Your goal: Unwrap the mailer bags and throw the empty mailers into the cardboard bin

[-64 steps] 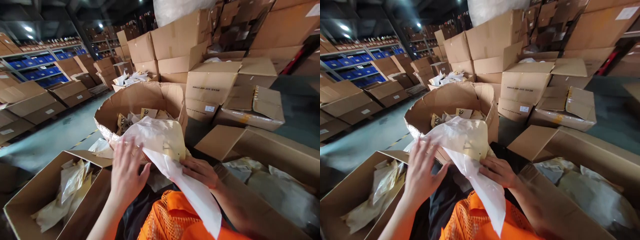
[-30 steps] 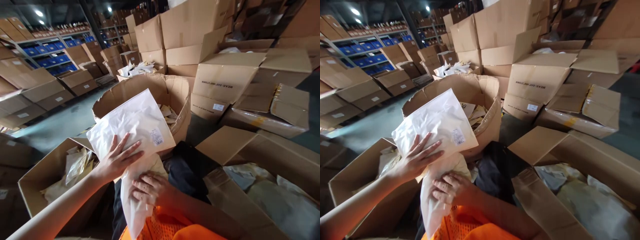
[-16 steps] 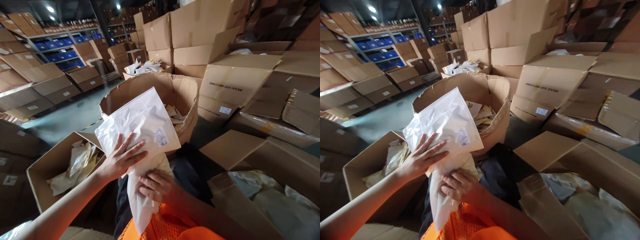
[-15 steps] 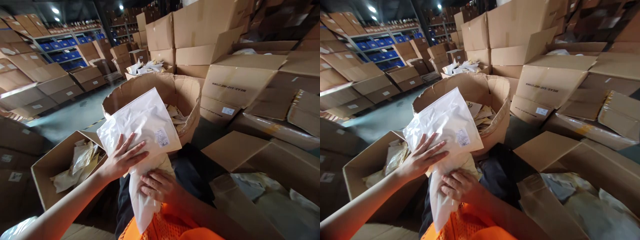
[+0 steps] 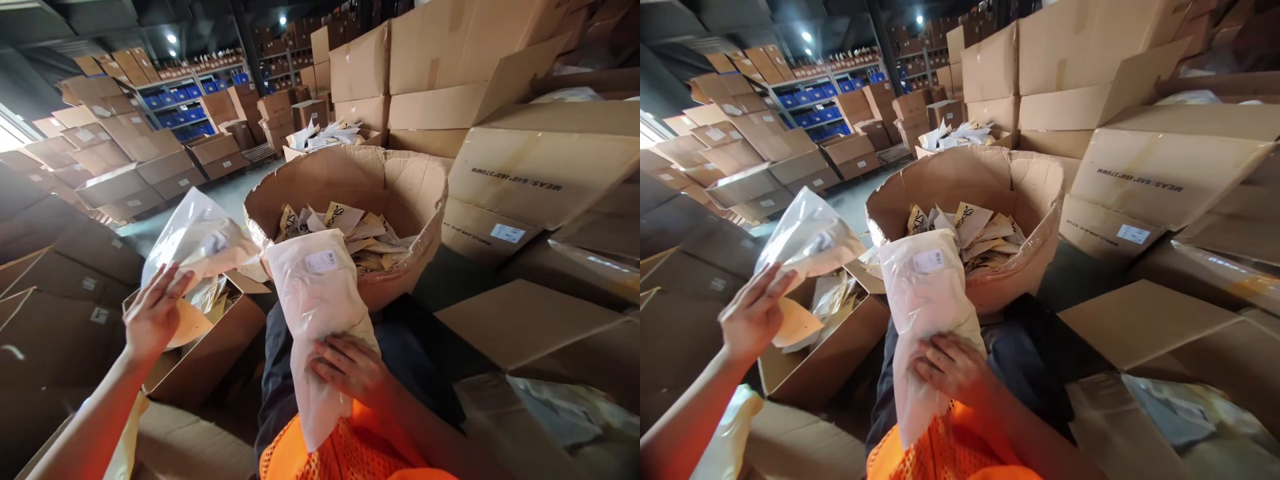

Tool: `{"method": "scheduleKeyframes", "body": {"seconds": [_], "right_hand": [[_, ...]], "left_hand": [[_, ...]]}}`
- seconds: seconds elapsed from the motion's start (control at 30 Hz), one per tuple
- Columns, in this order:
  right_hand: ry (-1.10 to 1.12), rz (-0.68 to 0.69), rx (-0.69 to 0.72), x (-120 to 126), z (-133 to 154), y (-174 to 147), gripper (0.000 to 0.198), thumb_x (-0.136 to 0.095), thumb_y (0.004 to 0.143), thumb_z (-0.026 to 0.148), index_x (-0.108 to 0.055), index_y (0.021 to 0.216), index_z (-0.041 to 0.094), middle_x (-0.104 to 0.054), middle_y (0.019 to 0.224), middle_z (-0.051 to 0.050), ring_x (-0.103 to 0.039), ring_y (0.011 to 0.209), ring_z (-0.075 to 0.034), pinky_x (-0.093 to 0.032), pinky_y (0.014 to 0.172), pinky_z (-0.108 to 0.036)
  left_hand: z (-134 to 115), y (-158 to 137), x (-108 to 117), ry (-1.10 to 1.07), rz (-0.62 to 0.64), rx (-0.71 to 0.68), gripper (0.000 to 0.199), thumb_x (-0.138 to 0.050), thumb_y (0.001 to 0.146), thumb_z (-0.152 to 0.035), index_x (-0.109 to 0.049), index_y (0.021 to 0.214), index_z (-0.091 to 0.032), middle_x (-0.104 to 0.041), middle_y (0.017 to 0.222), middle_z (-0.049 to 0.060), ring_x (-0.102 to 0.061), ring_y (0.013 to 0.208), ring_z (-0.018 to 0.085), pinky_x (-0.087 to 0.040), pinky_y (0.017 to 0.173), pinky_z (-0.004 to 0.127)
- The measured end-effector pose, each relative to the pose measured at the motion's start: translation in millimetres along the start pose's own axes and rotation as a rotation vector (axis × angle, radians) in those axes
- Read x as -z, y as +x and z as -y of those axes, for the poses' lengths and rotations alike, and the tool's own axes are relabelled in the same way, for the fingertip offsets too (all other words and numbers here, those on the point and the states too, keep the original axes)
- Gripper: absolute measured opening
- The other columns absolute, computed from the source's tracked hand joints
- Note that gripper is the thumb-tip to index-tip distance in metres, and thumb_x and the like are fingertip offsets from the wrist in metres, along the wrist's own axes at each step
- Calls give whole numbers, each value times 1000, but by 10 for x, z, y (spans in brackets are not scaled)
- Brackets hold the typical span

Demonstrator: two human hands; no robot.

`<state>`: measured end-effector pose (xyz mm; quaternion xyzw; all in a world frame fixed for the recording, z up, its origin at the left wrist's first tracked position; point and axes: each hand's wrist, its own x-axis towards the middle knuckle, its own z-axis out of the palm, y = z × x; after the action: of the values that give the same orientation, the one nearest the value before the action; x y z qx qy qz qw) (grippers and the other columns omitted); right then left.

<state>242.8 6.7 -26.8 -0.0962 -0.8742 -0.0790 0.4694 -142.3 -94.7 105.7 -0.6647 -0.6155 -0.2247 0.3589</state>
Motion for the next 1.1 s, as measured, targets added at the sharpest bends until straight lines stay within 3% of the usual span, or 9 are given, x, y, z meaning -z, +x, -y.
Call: {"method": "scheduleKeyframes", "body": {"seconds": [0.17, 0.33, 0.5, 0.6, 0.67, 0.73, 0.8, 0.9, 1.1], "right_hand": [[38, 9, -31, -33, 16, -23, 23, -57, 99, 22, -75, 113, 27, -68, 135, 2, -69, 113, -18, -62, 97, -35], [16, 63, 3, -11, 6, 82, 24, -58, 97, 20, -75, 114, 24, -68, 134, -3, -72, 110, -23, -67, 88, -39], [-20, 28, 20, 141, -28, 224, 31, -48, 100, 17, -77, 106, 26, -70, 130, -1, -75, 104, -22, -68, 82, -36], [-22, 65, -16, 200, 12, 250, 39, -40, 102, 17, -75, 118, 26, -66, 137, -1, -69, 118, -22, -65, 93, -37], [-20, 34, -24, 190, 56, 249, 36, -43, 103, 18, -74, 119, 23, -66, 138, -3, -66, 123, -22, -61, 100, -37], [-12, -22, -23, 165, 96, 243, 31, -48, 103, 20, -75, 117, 22, -66, 138, -5, -64, 125, -22, -58, 104, -38], [-1, 19, 1, 158, 119, 233, 28, -53, 102, 23, -74, 121, 22, -63, 142, -5, -63, 126, -22, -57, 106, -38], [41, 171, 77, 203, 120, 196, 31, -58, 101, 29, -71, 128, 26, -60, 146, -2, -61, 129, -22, -56, 107, -39], [129, 197, 164, 339, 62, 35, 33, -59, 99, 42, -73, 124, 27, -60, 146, 1, -60, 130, -23, -58, 105, -39]], "left_hand": [[465, -34, -71, 100, 31, 110, 77, -46, 94, -5, -36, 155, -51, -35, 162, -17, -47, 144, 23, -44, 120, 40], [862, 825, -741, 88, 437, 257, 50, -32, 103, -17, -52, 149, -15, -29, 168, 9, -20, 155, 34, -19, 126, 54], [904, 1630, -1335, 140, 635, 538, 99, -80, 81, -47, -33, 158, -7, -2, 170, 24, 13, 152, 52, 4, 114, 78], [573, 1698, -1375, -82, 493, 693, 84, -69, 89, -43, -34, 158, -9, -5, 171, 22, 0, 156, 46, -9, 122, 67], [203, 1530, -1269, -296, 373, 787, 61, -61, 92, -38, -51, 147, -11, -39, 160, 22, -39, 147, 37, -31, 120, 52], [-220, 1204, -1087, -460, 417, 838, 41, -57, 93, -45, -70, 116, -14, -74, 114, 15, -71, 103, 29, -53, 98, 41], [-627, 794, -891, -795, 630, 934, 63, -49, 89, -72, -72, 86, -14, -73, 76, 12, -71, 68, 26, -57, 65, 35], [-1147, 265, -716, -1410, 966, 1143, 86, -66, 56, -93, -73, 85, -13, -74, 75, 14, -72, 66, 29, -56, 55, 34], [-1683, 108, -724, -1956, 693, 1516, 47, -92, 61, -44, -74, 91, -12, -78, 86, 11, -76, 85, 28, -62, 77, 31]]}}
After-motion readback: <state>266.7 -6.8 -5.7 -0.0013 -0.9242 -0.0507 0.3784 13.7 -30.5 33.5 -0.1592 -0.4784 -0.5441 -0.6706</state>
